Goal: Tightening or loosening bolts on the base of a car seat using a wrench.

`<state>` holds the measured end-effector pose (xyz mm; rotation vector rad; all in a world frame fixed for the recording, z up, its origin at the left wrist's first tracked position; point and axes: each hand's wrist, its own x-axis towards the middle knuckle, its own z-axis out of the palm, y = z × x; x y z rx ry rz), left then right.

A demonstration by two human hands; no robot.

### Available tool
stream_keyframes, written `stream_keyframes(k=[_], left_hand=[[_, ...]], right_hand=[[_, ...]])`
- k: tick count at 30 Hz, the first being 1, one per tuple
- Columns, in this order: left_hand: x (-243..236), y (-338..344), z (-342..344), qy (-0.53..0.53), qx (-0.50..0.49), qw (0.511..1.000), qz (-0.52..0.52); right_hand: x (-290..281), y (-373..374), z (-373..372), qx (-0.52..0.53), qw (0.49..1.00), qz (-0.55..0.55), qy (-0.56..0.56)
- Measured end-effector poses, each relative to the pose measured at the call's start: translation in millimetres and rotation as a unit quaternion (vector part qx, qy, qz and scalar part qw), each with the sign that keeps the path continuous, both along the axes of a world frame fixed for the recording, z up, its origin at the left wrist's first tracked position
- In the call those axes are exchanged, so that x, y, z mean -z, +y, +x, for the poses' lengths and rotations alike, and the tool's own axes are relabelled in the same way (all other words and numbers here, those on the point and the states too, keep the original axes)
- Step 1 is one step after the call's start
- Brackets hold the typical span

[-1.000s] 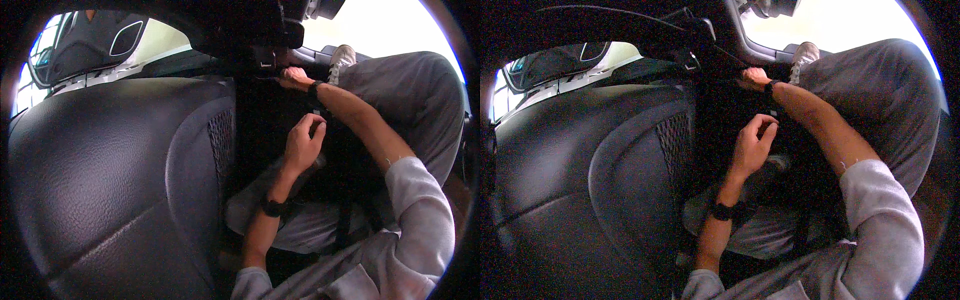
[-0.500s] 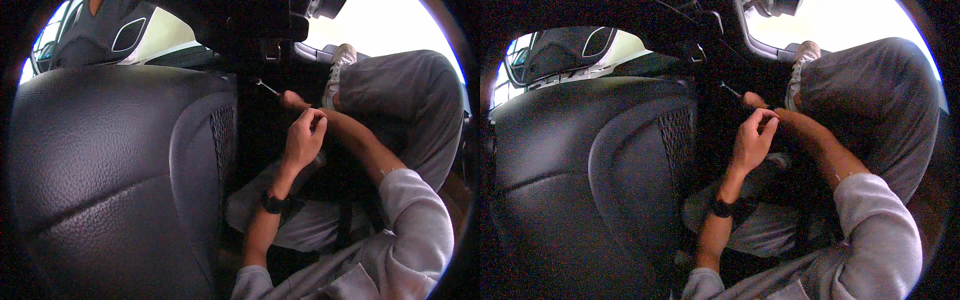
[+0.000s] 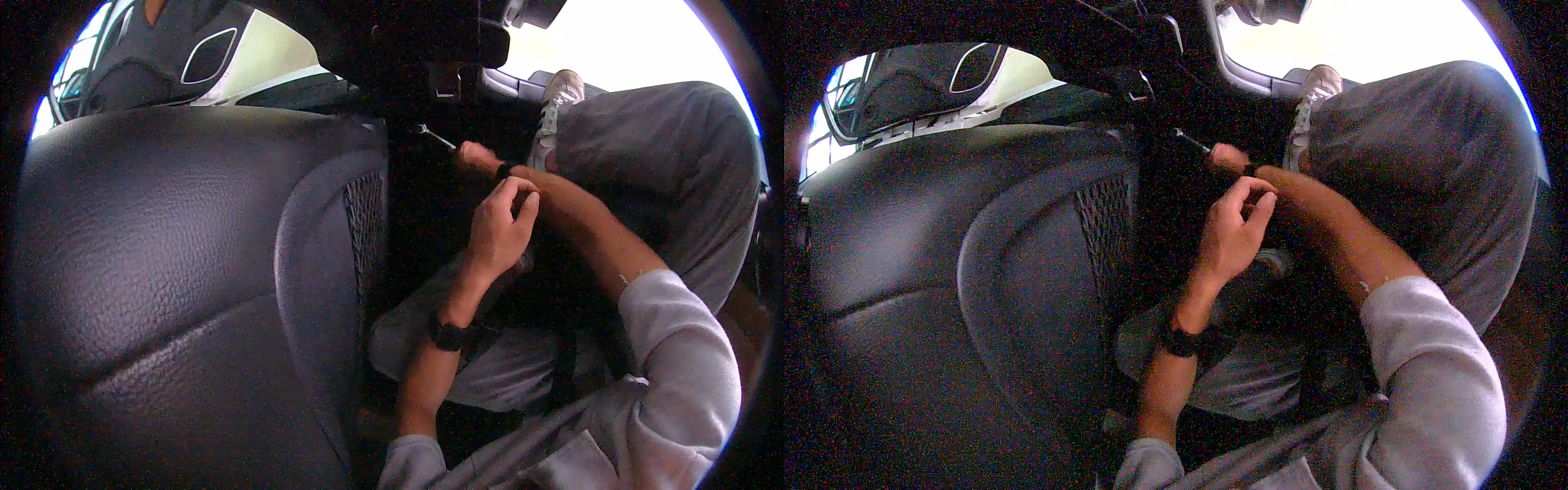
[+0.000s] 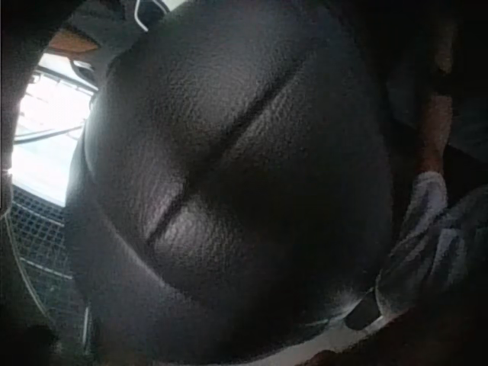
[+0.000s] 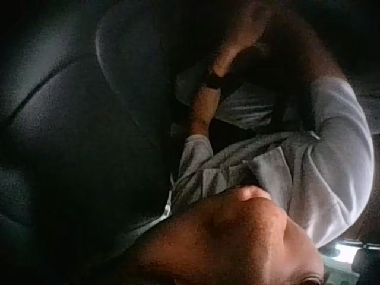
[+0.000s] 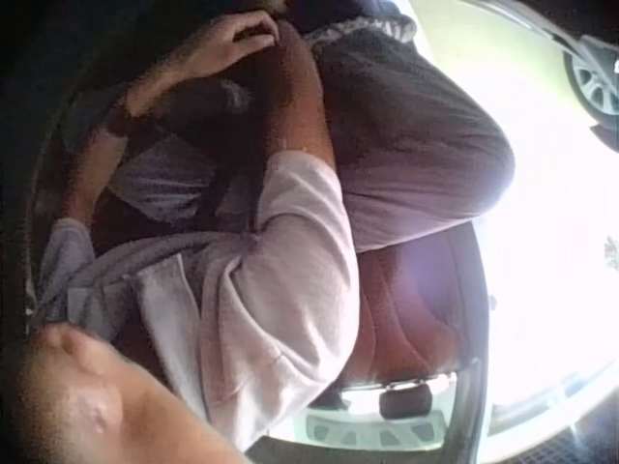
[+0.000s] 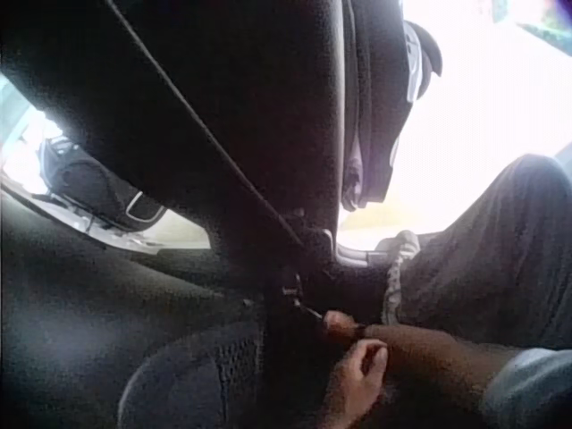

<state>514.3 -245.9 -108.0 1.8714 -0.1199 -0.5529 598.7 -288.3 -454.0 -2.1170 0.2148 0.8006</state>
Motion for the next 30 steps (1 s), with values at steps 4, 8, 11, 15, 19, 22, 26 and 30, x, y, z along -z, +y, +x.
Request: stream_keyframes(k=[4,8,11,15,19,22,26,30], left_hand=[[-2.1,53.3,6.7,-0.029,-0.044,0.997,0.061],[2.9,5.3,0.2,-0.03,0.005,0.999,0.013],[7.2,18.0,1.1,-0.027,-0.015,0.999,0.01],[5.7,9.0,-1.7,-0.026,-0.005,1.0,0.016],[1.9,13.7,0.1,-0.02,-0.003,1.0,0.015],[0.6,9.9,0.3,-0.013,-0.006,1.0,0.006],[-4.1,15.4,2.3,-0.013,-0.008,1.0,-0.008],[-8.9,19.7,1.8,-0.006,-0.008,1.0,0.008]], right_hand=[[-84.5,59.1,48.4,-0.113,0.991,0.009,-0.067],[-39.2,-45.3,61.5,-0.093,0.908,-0.214,-0.348],[-64.8,-20.8,79.2,-0.212,0.901,-0.264,-0.272],[-77.6,-29.9,56.3,-0.111,0.952,-0.178,-0.224],[-98.8,-16.2,44.4,-0.074,0.994,-0.075,0.025],[-102.3,-22.6,27.6,-0.154,0.984,-0.09,-0.023],[-107.3,-13.0,26.9,-0.055,0.993,-0.101,0.024],[-88.1,-10.2,23.9,-0.027,0.999,-0.019,-0.039]])
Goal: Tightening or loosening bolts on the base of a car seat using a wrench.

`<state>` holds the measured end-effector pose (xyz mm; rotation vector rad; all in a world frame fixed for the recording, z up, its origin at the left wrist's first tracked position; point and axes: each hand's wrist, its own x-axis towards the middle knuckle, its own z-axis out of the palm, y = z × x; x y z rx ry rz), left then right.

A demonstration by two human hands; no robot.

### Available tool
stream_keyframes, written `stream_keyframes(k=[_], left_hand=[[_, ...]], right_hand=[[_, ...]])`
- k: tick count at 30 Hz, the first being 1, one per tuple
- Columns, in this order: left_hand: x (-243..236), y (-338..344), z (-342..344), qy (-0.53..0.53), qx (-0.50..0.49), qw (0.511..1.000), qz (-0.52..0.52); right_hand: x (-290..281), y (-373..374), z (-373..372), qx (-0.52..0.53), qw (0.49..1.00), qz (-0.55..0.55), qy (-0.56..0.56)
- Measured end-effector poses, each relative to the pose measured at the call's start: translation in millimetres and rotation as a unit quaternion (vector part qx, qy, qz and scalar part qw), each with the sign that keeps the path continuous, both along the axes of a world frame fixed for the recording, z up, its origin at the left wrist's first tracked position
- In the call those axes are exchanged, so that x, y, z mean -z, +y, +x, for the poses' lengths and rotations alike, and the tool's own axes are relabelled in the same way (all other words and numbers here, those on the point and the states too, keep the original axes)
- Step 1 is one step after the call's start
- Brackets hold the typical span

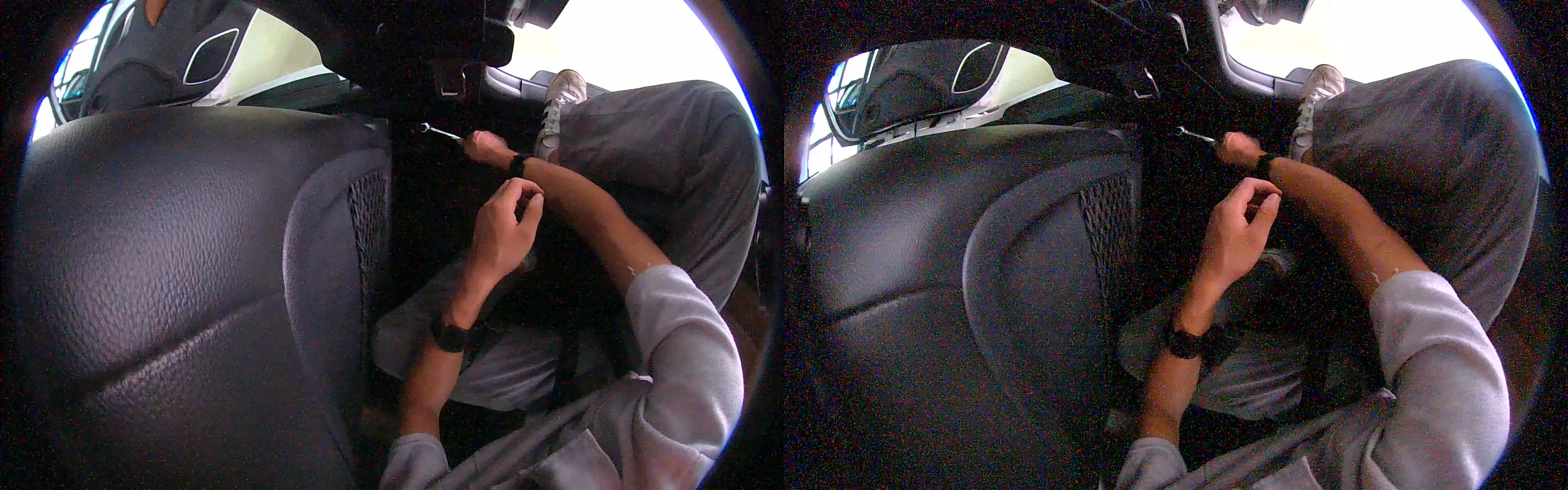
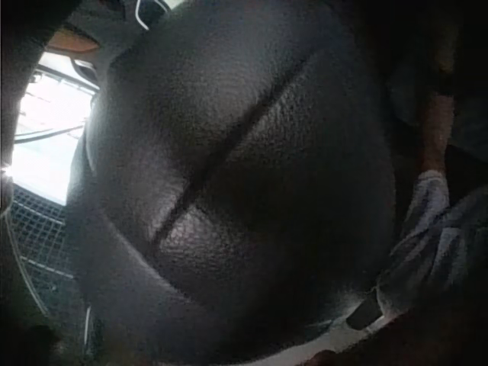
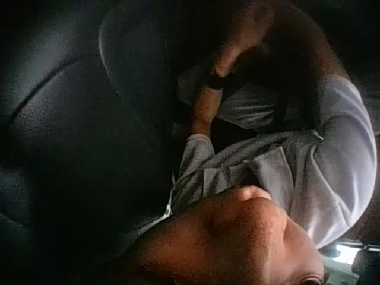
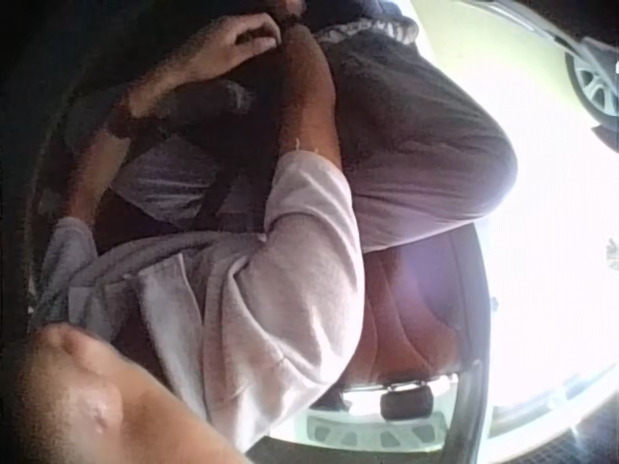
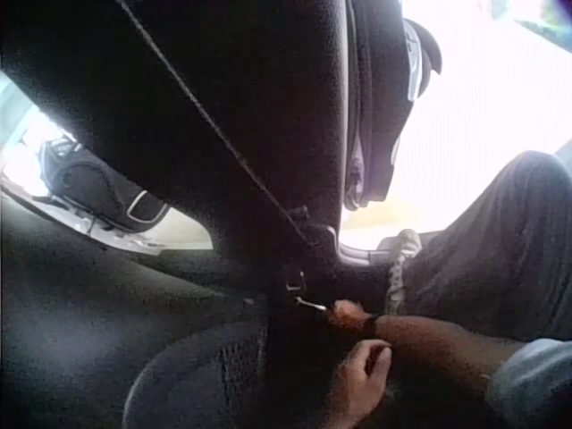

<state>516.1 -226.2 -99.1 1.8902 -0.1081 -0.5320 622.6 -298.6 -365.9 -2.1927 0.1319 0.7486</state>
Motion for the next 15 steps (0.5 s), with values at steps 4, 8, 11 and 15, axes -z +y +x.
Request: stream_keyframes(k=[4,8,11,15], left_hand=[[3.1,-22.5,-3.2,-0.017,0.017,0.999,-0.03],[7.0,-8.0,-1.9,0.003,0.004,1.0,-0.002],[17.5,-16.5,-5.8,-0.006,0.016,1.0,-0.005],[14.1,-12.1,-0.1,-0.033,0.012,0.999,0.015]], right_hand=[[78.2,-44.9,-2.2,-0.134,0.989,0.027,-0.053],[89.5,-7.4,-6.7,-0.186,0.981,0.032,-0.035],[93.3,-17.3,-7.4,-0.166,0.986,-0.016,-0.021],[58.9,-7.8,27.3,-0.086,0.996,-0.021,0.016]])
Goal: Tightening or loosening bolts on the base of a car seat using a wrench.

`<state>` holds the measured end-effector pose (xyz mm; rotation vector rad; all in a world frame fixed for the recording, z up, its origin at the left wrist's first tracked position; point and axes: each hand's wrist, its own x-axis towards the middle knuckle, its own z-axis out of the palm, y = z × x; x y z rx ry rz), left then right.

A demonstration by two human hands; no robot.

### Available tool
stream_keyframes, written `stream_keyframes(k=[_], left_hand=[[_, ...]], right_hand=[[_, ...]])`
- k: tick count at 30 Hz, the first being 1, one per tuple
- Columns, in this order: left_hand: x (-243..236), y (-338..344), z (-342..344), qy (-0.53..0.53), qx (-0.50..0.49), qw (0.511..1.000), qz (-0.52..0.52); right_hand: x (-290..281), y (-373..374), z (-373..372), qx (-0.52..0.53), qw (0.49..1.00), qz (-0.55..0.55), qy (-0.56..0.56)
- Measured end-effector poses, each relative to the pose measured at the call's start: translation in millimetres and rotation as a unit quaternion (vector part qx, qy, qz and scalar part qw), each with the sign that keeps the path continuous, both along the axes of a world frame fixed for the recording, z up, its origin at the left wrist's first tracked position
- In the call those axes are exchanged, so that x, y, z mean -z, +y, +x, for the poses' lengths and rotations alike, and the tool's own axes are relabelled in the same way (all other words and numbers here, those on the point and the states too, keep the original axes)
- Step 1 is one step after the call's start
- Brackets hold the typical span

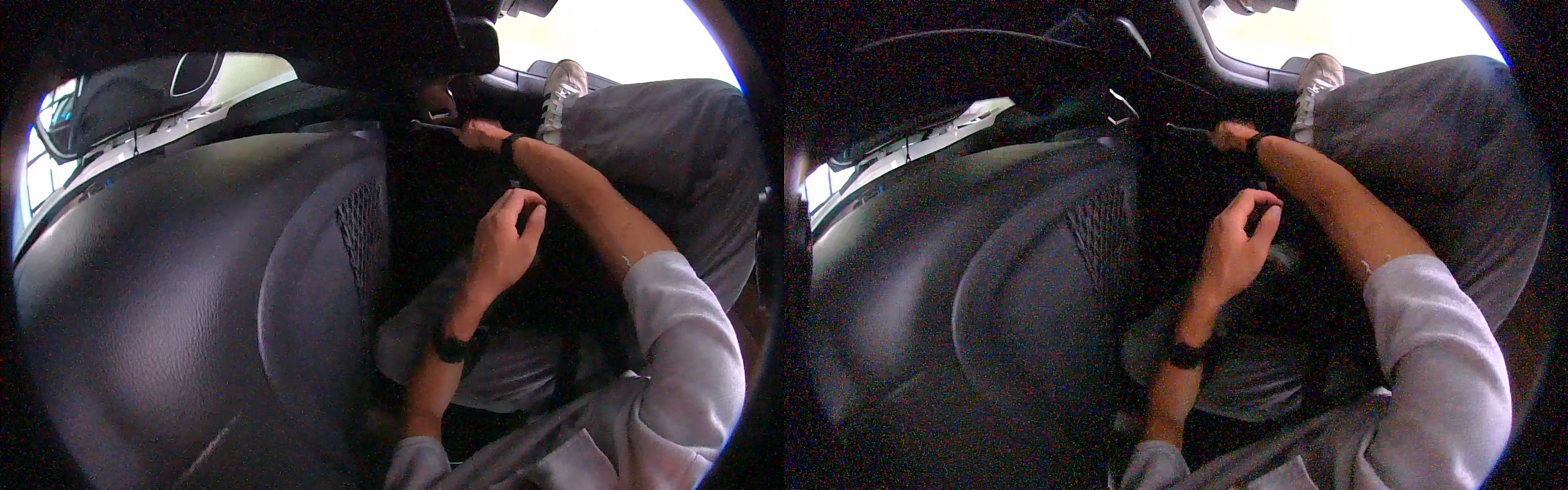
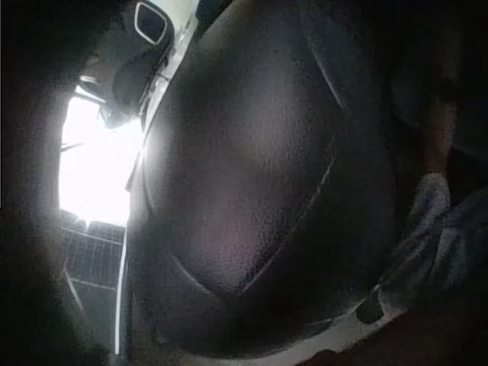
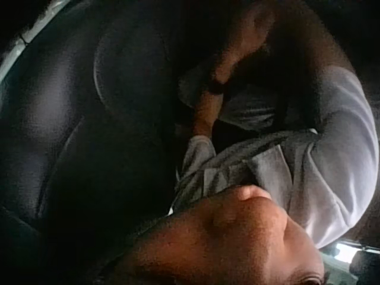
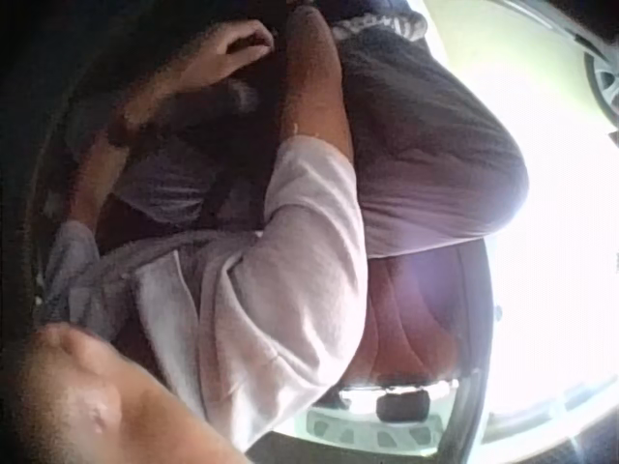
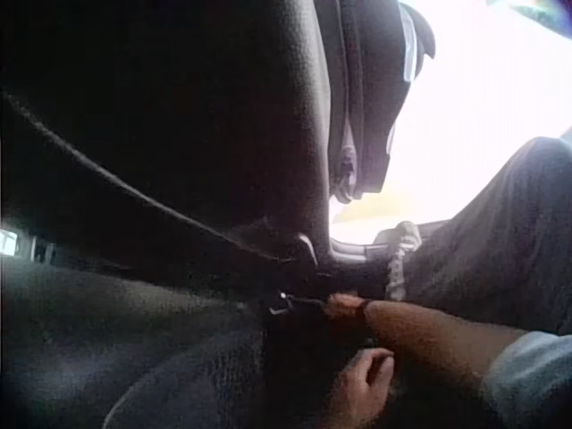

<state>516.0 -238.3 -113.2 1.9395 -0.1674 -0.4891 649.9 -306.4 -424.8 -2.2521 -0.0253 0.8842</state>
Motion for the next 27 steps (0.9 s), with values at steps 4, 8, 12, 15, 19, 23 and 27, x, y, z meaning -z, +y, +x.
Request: stream_keyframes(k=[4,8,12,15,19,23,27], left_hand=[[14.3,-1.3,-16.1,0.017,0.021,0.999,-0.019],[20.6,9.6,-17.1,0.021,0.01,1.0,-0.007],[18.4,-1.8,-11.4,0.029,0.01,1.0,0.003],[18.3,-2.6,-9.9,0.026,-0.002,1.0,0.001],[17.3,-13.0,-11.8,0.042,0.008,0.999,-0.007],[14.8,-6.3,-10.3,0.03,0.0,1.0,-0.003],[7.5,1.5,-6.4,0.02,-0.01,1.0,-0.012]], right_hand=[[1.8,-24.4,14.0,0.04,0.986,-0.129,-0.1],[-7.9,-17.5,19.5,-0.032,0.971,-0.07,-0.227],[5.5,-17.6,-1.2,0.024,0.968,-0.067,-0.241],[4.0,-7.5,-7.5,0.058,0.968,-0.04,-0.242],[11.7,-19.9,-12.9,0.053,0.943,-0.08,-0.318],[-17.0,-12.2,-14.2,0.061,0.949,-0.088,-0.297],[-49.8,-7.1,-18.2,0.045,0.963,-0.081,-0.253]])
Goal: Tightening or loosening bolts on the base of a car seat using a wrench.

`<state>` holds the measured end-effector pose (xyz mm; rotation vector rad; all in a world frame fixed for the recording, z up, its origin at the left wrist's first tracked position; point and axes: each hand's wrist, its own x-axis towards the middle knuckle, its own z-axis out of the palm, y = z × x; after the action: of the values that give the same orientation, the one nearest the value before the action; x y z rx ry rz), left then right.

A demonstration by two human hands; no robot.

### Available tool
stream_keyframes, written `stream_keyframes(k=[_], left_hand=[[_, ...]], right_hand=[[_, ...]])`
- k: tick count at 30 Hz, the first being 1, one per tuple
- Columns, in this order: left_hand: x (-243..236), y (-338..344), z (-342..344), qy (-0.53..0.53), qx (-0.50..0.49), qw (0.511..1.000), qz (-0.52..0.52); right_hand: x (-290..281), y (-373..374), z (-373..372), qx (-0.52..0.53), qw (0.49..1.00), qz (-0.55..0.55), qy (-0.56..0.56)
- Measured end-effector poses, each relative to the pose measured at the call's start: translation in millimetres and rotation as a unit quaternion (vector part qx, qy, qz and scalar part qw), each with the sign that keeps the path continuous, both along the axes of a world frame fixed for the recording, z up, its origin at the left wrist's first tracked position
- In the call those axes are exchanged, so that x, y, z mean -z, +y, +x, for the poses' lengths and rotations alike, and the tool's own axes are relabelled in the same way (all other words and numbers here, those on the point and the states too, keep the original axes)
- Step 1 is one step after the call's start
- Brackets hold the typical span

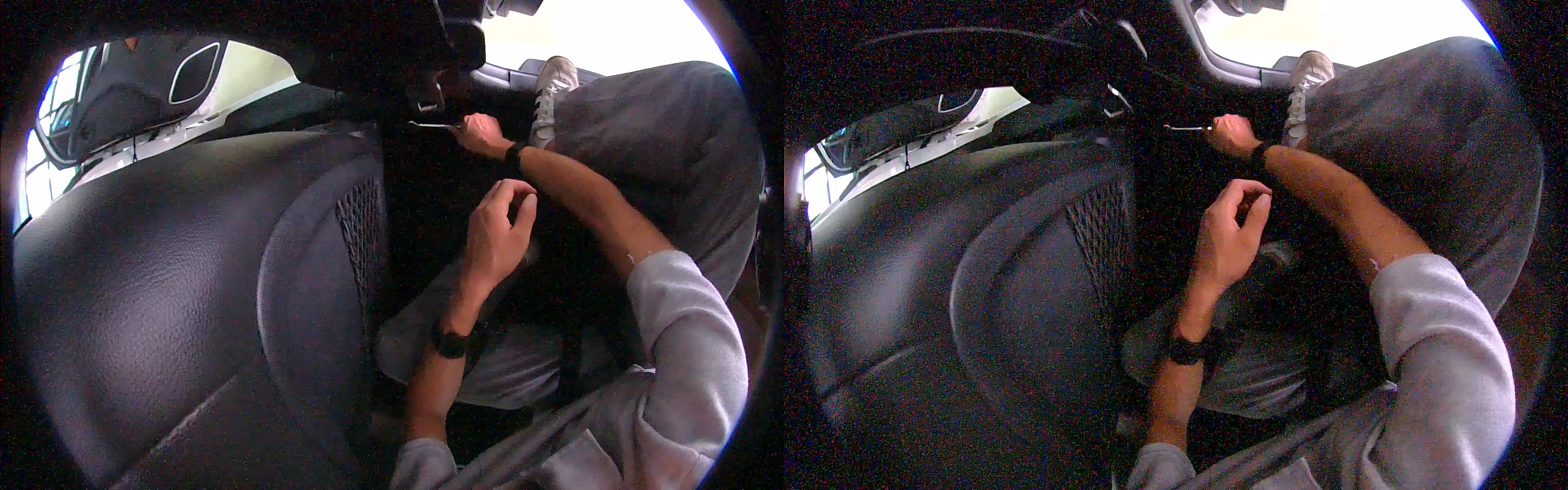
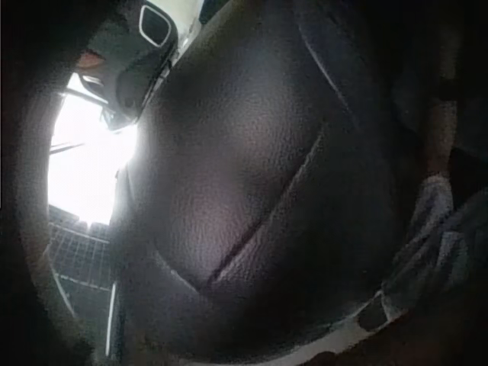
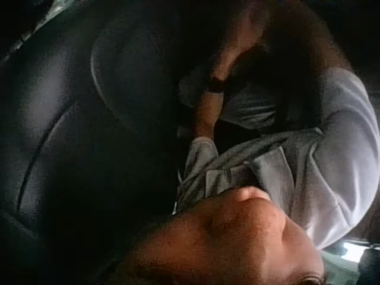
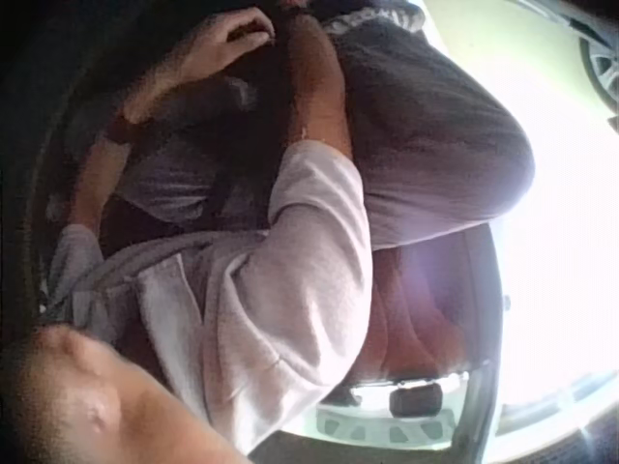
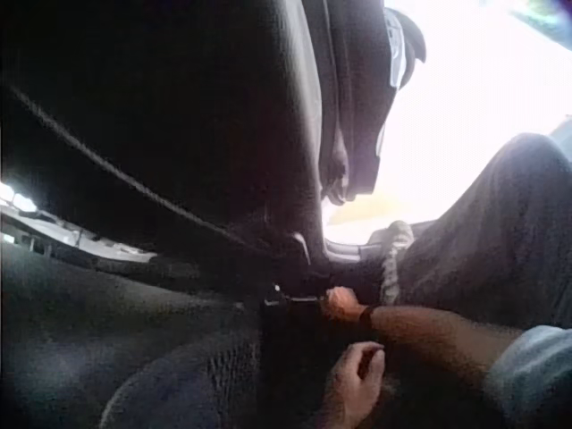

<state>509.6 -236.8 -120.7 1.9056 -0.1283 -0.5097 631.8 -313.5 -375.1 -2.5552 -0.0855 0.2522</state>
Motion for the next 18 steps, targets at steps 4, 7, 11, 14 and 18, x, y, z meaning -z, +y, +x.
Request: stream_keyframes(k=[4,7,11,14,18], left_hand=[[-15.3,-14.4,-2.3,-0.002,0.018,1.0,-0.001],[-14.4,-5.4,0.9,-0.007,0.013,1.0,0.005],[-14.7,-4.3,3.4,-0.031,0.013,0.999,0.008],[-28.4,-7.7,1.8,-0.006,0.022,1.0,0.001],[-23.7,1.7,5.1,-0.033,0.027,0.999,0.013]], right_hand=[[5.9,-14.4,-16.1,0.016,1.0,0.014,0.001],[-16.1,3.1,-10.7,0.044,0.998,-0.002,0.042],[-18.4,-3.1,-17.1,0.106,0.989,0.016,0.103],[-13.7,-5.0,-30.0,0.036,0.964,0.085,0.25],[-4.0,28.9,-32.9,0.055,0.954,0.109,0.275]])
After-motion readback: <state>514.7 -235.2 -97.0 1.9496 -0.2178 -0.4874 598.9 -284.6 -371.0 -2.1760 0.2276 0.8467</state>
